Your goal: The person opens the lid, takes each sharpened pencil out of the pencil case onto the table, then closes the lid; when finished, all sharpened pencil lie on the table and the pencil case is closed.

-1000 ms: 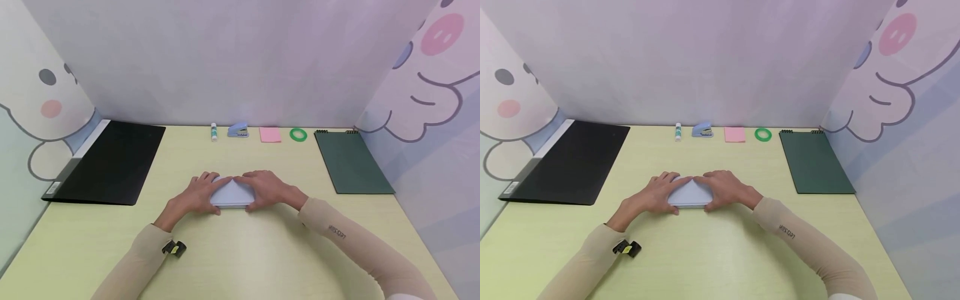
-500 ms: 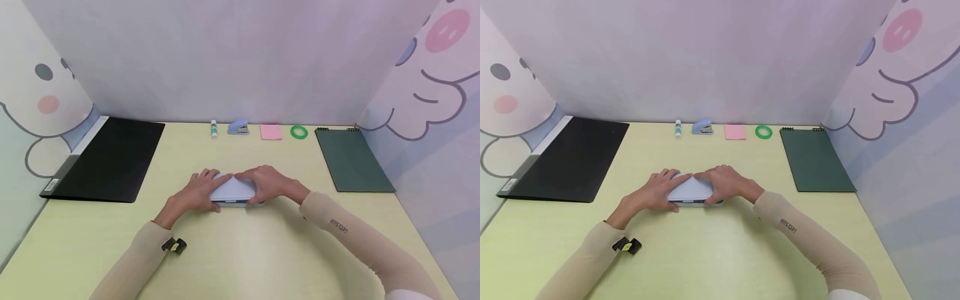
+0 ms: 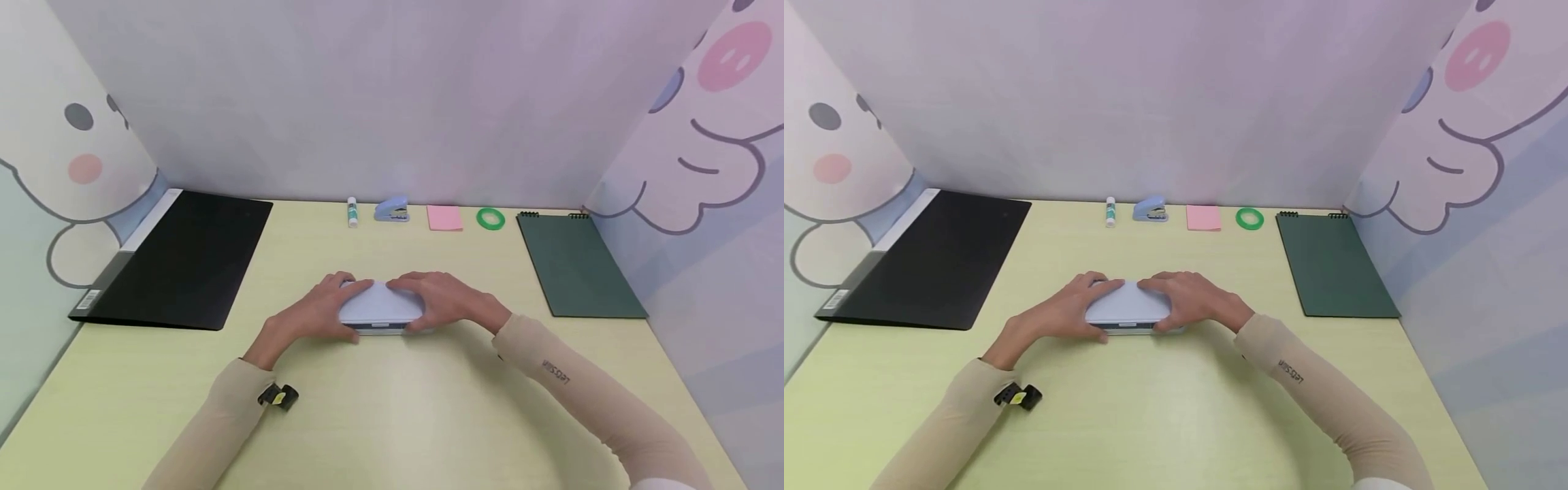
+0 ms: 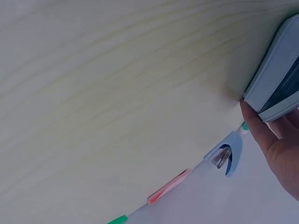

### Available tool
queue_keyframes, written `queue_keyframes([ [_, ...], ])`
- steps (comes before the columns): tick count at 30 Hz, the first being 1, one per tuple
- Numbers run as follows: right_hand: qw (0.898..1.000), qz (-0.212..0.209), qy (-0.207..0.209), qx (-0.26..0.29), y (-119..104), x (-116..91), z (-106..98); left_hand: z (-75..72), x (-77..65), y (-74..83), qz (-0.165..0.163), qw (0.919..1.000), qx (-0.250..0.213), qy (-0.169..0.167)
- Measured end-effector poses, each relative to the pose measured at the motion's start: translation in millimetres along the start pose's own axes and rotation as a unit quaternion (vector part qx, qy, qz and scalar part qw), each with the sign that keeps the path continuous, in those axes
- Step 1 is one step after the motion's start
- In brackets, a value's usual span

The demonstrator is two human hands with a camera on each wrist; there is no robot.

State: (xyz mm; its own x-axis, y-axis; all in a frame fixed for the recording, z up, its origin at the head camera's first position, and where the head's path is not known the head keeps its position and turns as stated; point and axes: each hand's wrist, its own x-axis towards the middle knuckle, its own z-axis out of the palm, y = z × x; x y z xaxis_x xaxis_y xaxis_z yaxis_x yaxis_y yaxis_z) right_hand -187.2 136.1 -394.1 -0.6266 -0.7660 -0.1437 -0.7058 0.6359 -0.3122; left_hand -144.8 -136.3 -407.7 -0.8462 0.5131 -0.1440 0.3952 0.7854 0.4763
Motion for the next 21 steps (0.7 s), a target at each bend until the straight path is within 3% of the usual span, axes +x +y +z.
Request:
queue_keyframes([
  [10, 0.999, -0.002, 0.014, 0.038, 4.7, -4.1, 2.7, -4.9, -5.1, -20.8, 0.012, 0.9968, -0.078, -0.008],
  [17, 0.995, -0.009, 0.018, 0.095, 11.8, -6.8, -2.9, -7.3, -7.1, -31.8, 0.016, 0.9945, -0.104, -0.002],
  [21, 0.990, -0.009, 0.026, 0.138, 16.0, -7.5, -8.8, -6.2, -7.1, -35.7, 0.002, 0.9922, -0.125, 0.003],
])
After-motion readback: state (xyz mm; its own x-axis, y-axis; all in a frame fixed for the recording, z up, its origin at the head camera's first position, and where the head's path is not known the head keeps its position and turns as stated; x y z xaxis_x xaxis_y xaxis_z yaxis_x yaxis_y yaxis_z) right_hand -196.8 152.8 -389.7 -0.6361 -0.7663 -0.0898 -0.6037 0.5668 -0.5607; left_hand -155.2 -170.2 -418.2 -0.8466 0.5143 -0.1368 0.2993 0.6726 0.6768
